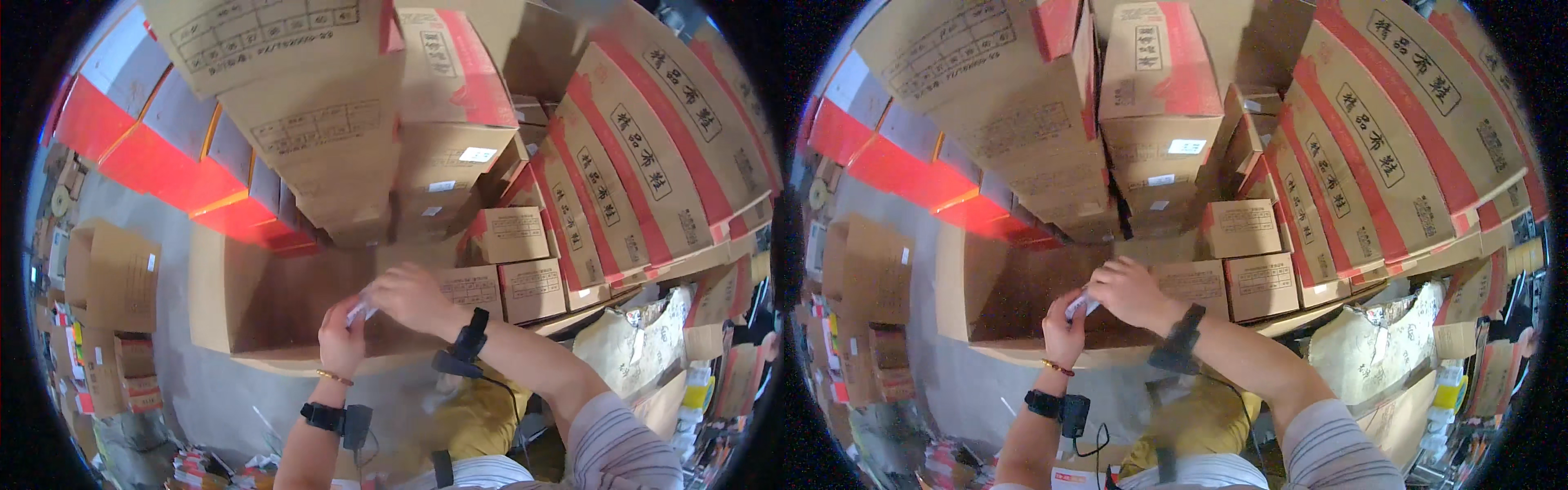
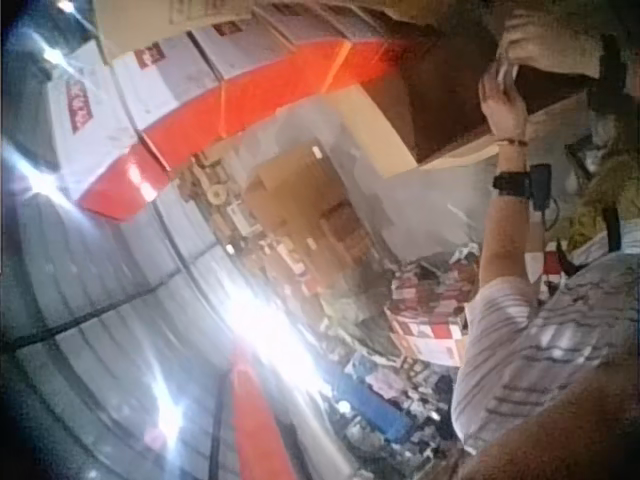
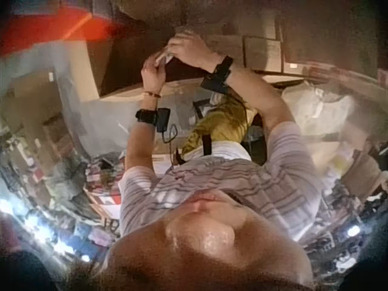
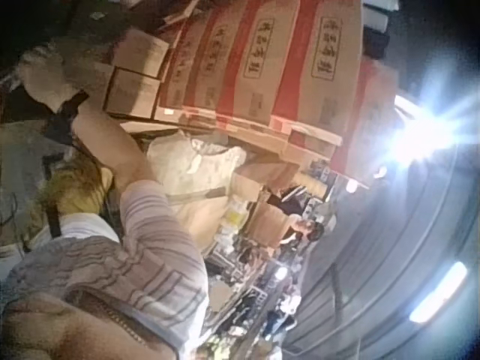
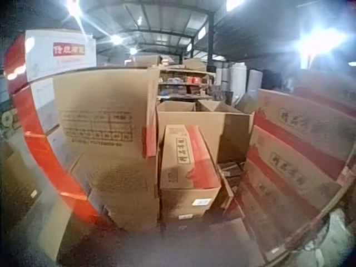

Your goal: Packing black shoes into cardboard shoe boxes and applying labels in a manufacturing environment.

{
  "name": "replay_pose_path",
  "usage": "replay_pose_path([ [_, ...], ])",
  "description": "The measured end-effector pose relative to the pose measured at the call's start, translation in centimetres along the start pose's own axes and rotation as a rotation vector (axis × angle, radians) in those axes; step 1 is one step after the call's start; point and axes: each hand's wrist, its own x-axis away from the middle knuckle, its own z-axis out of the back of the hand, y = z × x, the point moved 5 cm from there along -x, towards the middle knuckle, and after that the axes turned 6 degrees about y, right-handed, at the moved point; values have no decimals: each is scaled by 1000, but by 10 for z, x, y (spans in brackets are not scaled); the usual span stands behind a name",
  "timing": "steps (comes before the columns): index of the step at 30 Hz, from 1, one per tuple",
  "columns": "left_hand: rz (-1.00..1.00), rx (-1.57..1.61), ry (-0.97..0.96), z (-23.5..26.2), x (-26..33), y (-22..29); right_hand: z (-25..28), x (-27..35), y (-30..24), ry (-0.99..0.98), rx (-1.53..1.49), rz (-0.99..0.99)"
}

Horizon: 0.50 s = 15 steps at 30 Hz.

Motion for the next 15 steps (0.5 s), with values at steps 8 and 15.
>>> replay_pose_path([
  [8, 85, -97, 40, 6, 2, -9, 21, 12, 115, 46, -279, -618],
  [15, 38, -153, 4, -9, -5, 1, -86, 65, 219, -1108, 121, -359],
])
